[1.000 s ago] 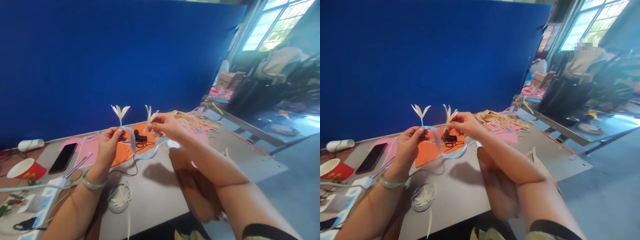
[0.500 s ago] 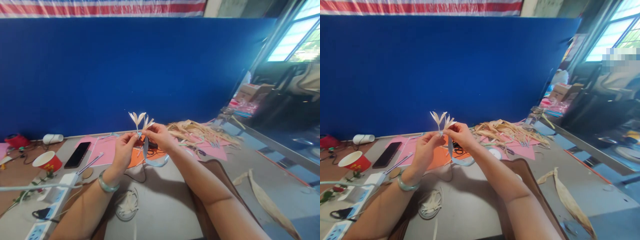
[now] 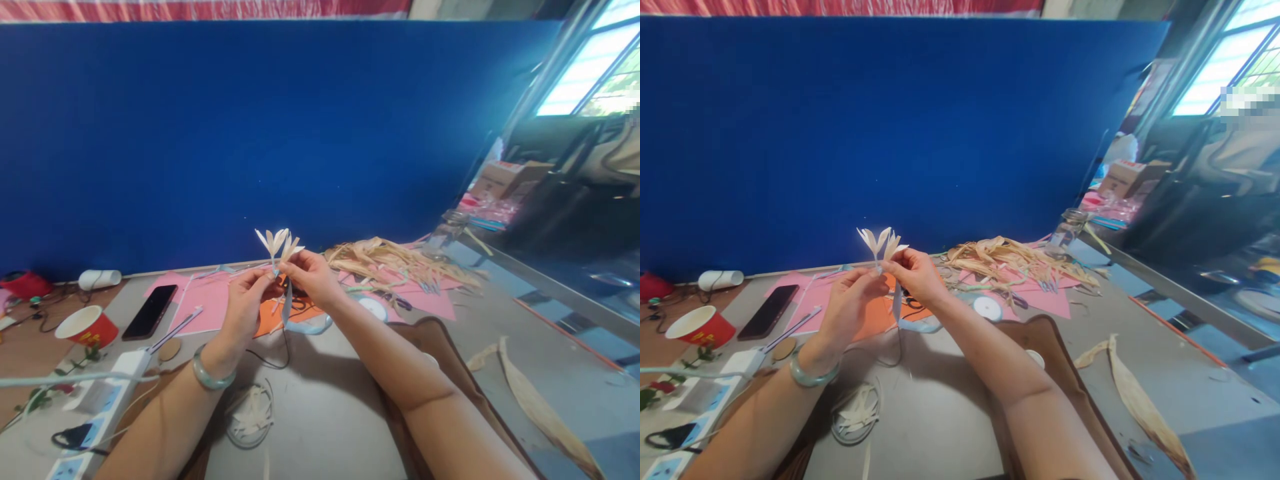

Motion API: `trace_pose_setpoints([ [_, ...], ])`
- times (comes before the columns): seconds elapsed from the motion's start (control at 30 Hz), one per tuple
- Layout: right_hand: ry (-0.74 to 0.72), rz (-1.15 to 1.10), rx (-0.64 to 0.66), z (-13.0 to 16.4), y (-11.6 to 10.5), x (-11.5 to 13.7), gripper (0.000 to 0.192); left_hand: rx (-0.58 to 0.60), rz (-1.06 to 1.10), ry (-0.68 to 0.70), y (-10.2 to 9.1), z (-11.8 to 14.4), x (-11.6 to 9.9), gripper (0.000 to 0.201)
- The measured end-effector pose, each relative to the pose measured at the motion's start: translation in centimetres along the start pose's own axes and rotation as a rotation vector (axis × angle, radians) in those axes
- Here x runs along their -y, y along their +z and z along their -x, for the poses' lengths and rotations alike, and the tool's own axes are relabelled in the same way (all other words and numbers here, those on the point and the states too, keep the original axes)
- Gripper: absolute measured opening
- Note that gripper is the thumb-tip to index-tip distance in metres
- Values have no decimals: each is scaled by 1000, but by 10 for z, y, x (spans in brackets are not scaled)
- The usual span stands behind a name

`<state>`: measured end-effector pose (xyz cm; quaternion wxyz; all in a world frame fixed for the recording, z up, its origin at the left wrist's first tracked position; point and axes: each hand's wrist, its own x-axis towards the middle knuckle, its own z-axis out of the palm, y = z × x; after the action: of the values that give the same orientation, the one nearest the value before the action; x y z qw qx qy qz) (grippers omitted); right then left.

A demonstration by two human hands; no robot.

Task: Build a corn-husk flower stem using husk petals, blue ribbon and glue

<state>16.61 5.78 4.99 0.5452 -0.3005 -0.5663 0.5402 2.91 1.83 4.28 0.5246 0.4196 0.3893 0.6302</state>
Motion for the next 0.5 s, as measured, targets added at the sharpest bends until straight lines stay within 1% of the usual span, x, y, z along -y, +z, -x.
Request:
trace_pose_setpoints([
  [0.13,6,0,5,0,-1,-3,38,6,-5,-9,-1,1,0,25],
  [0.27,-3,2,21,1,-2,-1,38,23,-46,18,-1,1,-2,26],
  [0.5,-8,2,1,3,-2,-2,37,44,-88,32,-1,3,-4,31],
])
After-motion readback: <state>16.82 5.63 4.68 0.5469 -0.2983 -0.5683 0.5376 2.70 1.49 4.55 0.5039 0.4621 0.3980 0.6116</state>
